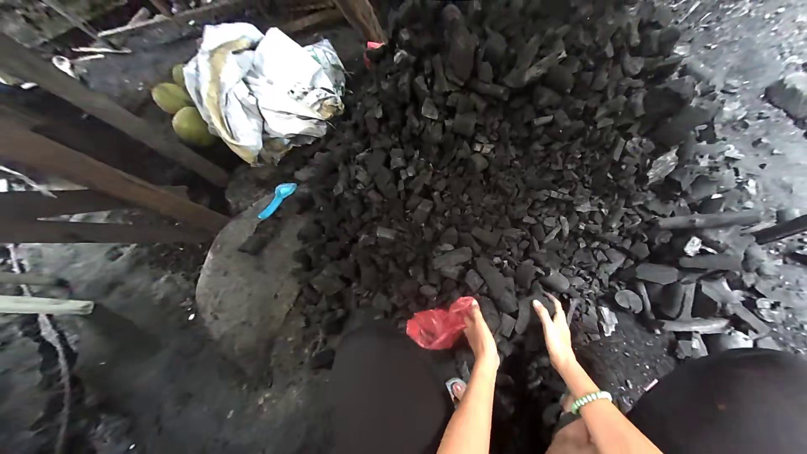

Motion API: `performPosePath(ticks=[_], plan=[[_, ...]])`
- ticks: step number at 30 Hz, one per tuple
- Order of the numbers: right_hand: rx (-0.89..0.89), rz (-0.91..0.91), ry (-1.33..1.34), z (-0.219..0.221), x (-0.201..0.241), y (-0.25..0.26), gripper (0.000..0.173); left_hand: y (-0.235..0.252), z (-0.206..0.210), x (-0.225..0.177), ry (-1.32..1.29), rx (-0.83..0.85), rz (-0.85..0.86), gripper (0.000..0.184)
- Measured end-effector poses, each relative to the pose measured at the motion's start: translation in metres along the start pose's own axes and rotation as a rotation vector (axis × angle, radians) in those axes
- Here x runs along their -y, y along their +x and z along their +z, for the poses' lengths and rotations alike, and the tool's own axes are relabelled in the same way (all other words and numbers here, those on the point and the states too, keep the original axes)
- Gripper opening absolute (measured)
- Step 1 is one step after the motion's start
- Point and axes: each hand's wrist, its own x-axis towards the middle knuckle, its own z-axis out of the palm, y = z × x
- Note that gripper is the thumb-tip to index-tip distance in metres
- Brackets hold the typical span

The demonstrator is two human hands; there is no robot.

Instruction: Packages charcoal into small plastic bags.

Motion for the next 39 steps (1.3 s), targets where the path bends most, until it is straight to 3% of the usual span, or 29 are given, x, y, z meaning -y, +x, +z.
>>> performPosePath(ticks=[4,9,13,19,22,25,29,33,37,39], plan=[[0.141,-0.035,0.168,0.002,0.001,-0.005,0.062,0.003,0.001,-0.002,-0.082,-0.028,-0.039,0.069],[0.041,0.118,0.371,-0.007,-0.011,0.005,0.064,-0.014,0.012,-0.001,0.026,0.098,-0.008,0.072],[0.042,0.228,0.559,-0.013,-0.002,0.007,0.054,-0.023,0.016,0.000,0.143,0.165,0.015,0.067],[0.118,0.309,0.772,-0.011,0.004,0.000,0.053,-0.031,0.021,-0.002,0.199,0.174,0.062,0.069],[0.105,0.325,0.856,-0.006,0.008,-0.004,0.051,-0.062,0.031,-0.009,0.435,0.157,0.160,0.067],[0.087,0.343,1.042,-0.007,0.001,0.000,0.056,-0.083,0.043,-0.008,0.538,0.166,0.377,0.064],[0.109,0.351,1.241,-0.006,-0.005,0.000,0.073,-0.091,0.032,-0.057,0.554,0.487,0.416,0.068],[-0.051,0.350,1.195,0.001,-0.006,-0.016,0.072,-0.091,-0.009,-0.126,0.254,0.732,0.339,0.059],[-0.119,0.393,1.155,0.003,0.007,-0.023,0.070,-0.038,-0.047,-0.165,0.161,0.707,0.149,0.090],[-0.104,0.407,1.183,0.001,0.018,-0.025,0.071,-0.002,-0.050,-0.164,0.247,0.613,0.083,0.074]])
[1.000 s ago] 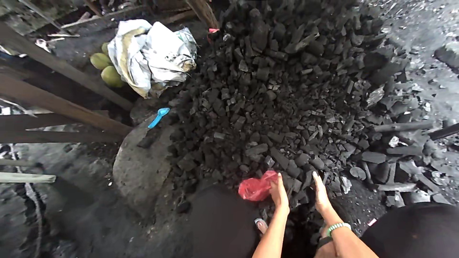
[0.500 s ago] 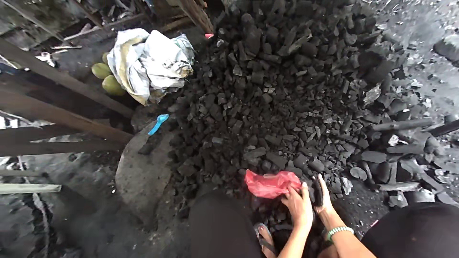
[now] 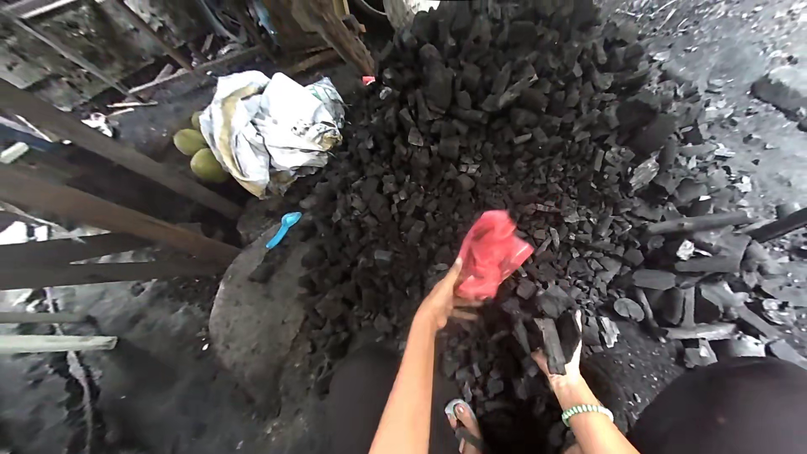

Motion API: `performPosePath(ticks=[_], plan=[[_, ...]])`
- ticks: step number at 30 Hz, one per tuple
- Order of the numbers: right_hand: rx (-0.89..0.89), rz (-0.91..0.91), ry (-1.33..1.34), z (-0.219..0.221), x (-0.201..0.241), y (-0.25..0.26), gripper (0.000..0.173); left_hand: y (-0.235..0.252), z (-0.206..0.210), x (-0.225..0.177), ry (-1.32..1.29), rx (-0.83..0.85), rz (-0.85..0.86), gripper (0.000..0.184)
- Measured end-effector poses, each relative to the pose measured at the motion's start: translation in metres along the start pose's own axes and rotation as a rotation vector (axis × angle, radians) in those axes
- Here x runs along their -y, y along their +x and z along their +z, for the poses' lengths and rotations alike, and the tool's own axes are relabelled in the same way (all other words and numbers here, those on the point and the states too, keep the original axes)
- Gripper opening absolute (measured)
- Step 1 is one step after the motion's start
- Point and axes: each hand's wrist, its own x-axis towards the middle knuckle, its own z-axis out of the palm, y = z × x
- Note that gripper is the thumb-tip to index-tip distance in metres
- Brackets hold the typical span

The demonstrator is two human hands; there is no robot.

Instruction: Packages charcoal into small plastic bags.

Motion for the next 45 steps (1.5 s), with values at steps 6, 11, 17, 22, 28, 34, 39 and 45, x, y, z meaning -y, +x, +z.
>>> performPosePath(ticks=[6,11,17,22,28,34,39,45], plan=[[0.048,-0.078,-0.055,0.026,0.013,-0.016,0.070,0.035,-0.003,0.013,0.439,-0.388,0.203,0.042],[0.399,-0.139,0.114,0.082,0.039,-0.016,0.064,0.030,0.011,-0.010,0.694,-0.364,0.443,0.060],[0.731,-0.125,0.042,0.161,0.058,-0.027,0.052,0.039,0.007,-0.020,0.599,-0.033,0.530,0.086],[0.477,-0.175,-0.359,0.183,0.032,0.012,0.040,0.050,-0.012,-0.019,0.317,0.242,0.391,0.127],[0.577,-0.294,-1.138,0.201,0.057,0.012,0.044,0.042,-0.039,-0.047,0.405,0.156,0.258,0.119],[0.698,-0.426,-1.361,0.246,0.136,-0.031,0.050,0.005,-0.046,-0.132,0.447,0.171,0.381,0.104],[0.632,-0.409,-0.868,0.228,0.161,0.000,0.042,0.040,-0.035,-0.145,0.527,0.041,0.415,0.088],[-0.086,-0.432,-0.655,0.113,0.081,0.063,0.046,0.045,-0.021,-0.048,0.130,-0.516,0.667,0.077]])
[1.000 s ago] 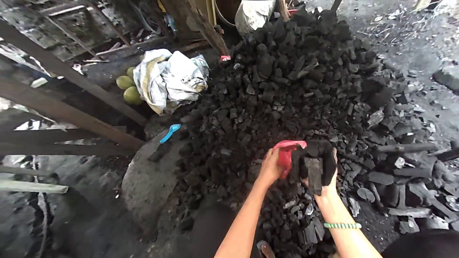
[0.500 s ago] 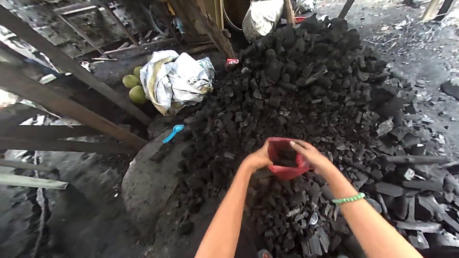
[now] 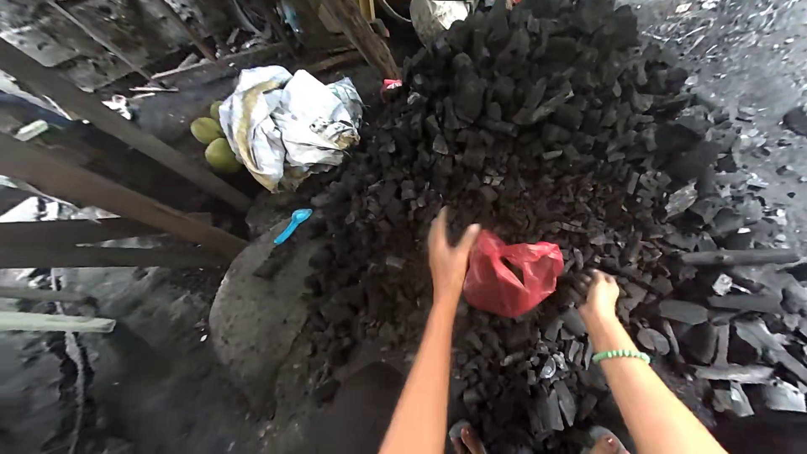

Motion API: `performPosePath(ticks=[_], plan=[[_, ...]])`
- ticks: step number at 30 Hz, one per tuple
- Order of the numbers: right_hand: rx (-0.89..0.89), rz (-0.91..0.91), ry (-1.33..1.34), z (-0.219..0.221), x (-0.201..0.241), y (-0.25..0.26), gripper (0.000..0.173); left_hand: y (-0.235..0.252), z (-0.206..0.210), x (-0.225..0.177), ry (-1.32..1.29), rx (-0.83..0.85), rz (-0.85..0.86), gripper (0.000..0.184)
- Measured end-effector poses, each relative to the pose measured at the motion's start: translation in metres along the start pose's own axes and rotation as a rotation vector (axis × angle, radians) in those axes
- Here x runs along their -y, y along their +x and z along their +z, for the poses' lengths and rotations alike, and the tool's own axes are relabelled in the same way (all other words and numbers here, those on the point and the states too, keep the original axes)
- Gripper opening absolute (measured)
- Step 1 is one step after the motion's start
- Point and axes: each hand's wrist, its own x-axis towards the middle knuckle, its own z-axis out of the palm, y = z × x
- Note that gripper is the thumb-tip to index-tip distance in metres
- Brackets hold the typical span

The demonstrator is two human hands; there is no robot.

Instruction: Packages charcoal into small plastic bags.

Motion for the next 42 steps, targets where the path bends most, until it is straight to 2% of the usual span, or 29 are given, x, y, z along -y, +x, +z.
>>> performPosePath(ticks=[1,3,4,5,6,8,10,12,14,16,18,23,29,32,36,38,40,41,42], plan=[[-0.017,-0.034,-0.152,0.000,-0.021,0.002,0.047,-0.023,0.003,0.022,-0.101,-0.208,-0.056,0.071],[0.048,-0.136,-0.563,0.002,-0.051,0.006,0.047,-0.075,0.016,0.071,-0.214,-0.531,-0.282,0.064],[0.081,-0.199,-0.766,0.005,-0.063,0.005,0.049,-0.099,0.023,0.096,-0.193,-0.637,-0.434,0.060],[0.114,-0.250,-0.925,0.008,-0.073,-0.001,0.051,-0.121,0.031,0.116,-0.103,-0.672,-0.590,0.058],[0.155,-0.279,-1.038,0.010,-0.079,-0.010,0.055,-0.138,0.039,0.129,0.000,-0.632,-0.734,0.058],[0.244,-0.293,-1.163,0.005,-0.085,-0.031,0.064,-0.154,0.056,0.139,0.127,-0.424,-0.929,0.065],[0.349,-0.285,-1.257,-0.006,-0.088,-0.042,0.068,-0.152,0.070,0.140,0.232,-0.234,-1.002,0.080],[0.480,-0.266,-1.302,-0.016,-0.085,-0.043,0.068,-0.146,0.084,0.137,0.255,-0.194,-1.018,0.093],[0.537,-0.220,-1.196,-0.019,-0.082,-0.034,0.065,-0.145,0.095,0.125,0.141,-0.216,-0.994,0.097],[0.501,-0.174,-1.022,-0.016,-0.087,-0.025,0.063,-0.151,0.104,0.109,0.023,-0.228,-0.988,0.099],[0.439,-0.189,-1.015,-0.009,-0.095,-0.027,0.063,-0.155,0.110,0.099,-0.040,-0.264,-1.000,0.097],[0.504,-0.094,-0.995,-0.013,-0.089,-0.047,0.064,-0.160,0.101,0.107,-0.241,-0.364,-1.057,0.083],[0.605,-0.005,-0.772,-0.021,-0.094,-0.053,0.068,-0.173,0.094,0.105,-0.288,-0.273,-0.959,0.067],[0.614,0.148,-0.460,-0.027,-0.091,-0.052,0.061,-0.179,0.103,0.097,-0.243,-0.152,-0.857,0.066],[0.480,0.380,0.055,-0.037,-0.096,-0.054,0.061,-0.183,0.119,0.070,0.069,0.058,-0.678,0.079],[0.422,0.421,0.289,-0.044,-0.103,-0.052,0.064,-0.182,0.117,0.051,0.202,0.254,-0.624,0.094],[0.463,0.454,0.499,-0.056,-0.118,-0.041,0.073,-0.171,0.104,0.024,0.326,0.554,-0.585,0.105],[0.455,0.451,0.583,-0.058,-0.120,-0.039,0.073,-0.164,0.095,0.008,0.412,0.677,-0.546,0.104],[0.432,0.442,0.660,-0.058,-0.114,-0.040,0.069,-0.158,0.086,-0.011,0.506,0.730,-0.481,0.099]])
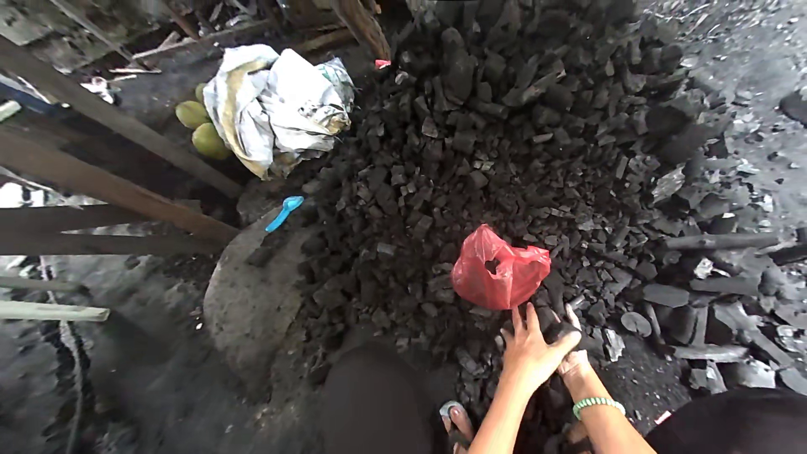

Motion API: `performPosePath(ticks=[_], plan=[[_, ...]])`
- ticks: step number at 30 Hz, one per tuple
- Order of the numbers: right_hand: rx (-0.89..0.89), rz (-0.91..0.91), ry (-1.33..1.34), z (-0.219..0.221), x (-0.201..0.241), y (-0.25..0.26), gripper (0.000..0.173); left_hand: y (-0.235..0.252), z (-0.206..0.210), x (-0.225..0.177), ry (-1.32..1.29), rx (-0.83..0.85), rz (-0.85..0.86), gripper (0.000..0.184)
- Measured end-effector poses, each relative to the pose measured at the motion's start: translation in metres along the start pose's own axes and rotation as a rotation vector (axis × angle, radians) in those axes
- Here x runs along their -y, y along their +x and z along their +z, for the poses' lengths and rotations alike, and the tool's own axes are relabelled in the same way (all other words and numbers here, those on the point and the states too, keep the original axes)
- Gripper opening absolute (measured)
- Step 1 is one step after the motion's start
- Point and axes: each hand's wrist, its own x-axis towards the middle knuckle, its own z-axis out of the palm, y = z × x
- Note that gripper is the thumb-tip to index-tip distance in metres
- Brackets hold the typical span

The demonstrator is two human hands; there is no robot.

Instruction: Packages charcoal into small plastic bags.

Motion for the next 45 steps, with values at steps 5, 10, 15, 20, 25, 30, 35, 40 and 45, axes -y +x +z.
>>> performPosePath(ticks=[5,10,15,20,25,30,35,40,45], plan=[[-0.107,-0.154,0.089,0.005,-0.007,-0.014,0.056,-0.021,-0.031,-0.021,0.042,-0.642,0.197,0.062],[-0.131,-0.205,0.164,0.022,-0.001,-0.030,0.058,0.035,-0.056,-0.006,0.183,-0.843,0.245,0.071],[0.153,-0.154,0.225,0.088,0.032,-0.042,0.058,0.032,-0.096,0.009,-0.174,-0.740,0.184,0.036],[0.329,-0.092,0.109,0.162,0.036,-0.047,0.052,0.023,-0.099,0.041,-0.684,-0.707,0.343,0.036],[0.079,-0.011,-0.014,0.196,0.011,-0.022,0.051,0.000,-0.113,0.035,-0.930,-0.603,0.442,0.065],[0.055,0.021,-0.585,0.188,0.004,-0.003,0.070,-0.030,-0.141,0.013,-0.987,-0.433,0.480,0.084],[0.313,-0.200,-1.417,0.204,0.027,-0.008,0.051,-0.062,-0.162,-0.015,-0.974,-0.352,0.604,0.089],[0.443,-0.258,-2.259,0.258,0.053,-0.055,0.070,-0.104,-0.187,-0.020,-0.922,-0.392,0.735,0.085],[0.732,-0.886,-1.571,0.260,0.076,-0.106,0.039,-0.136,-0.214,-0.003,-0.908,-0.464,0.768,0.084]])
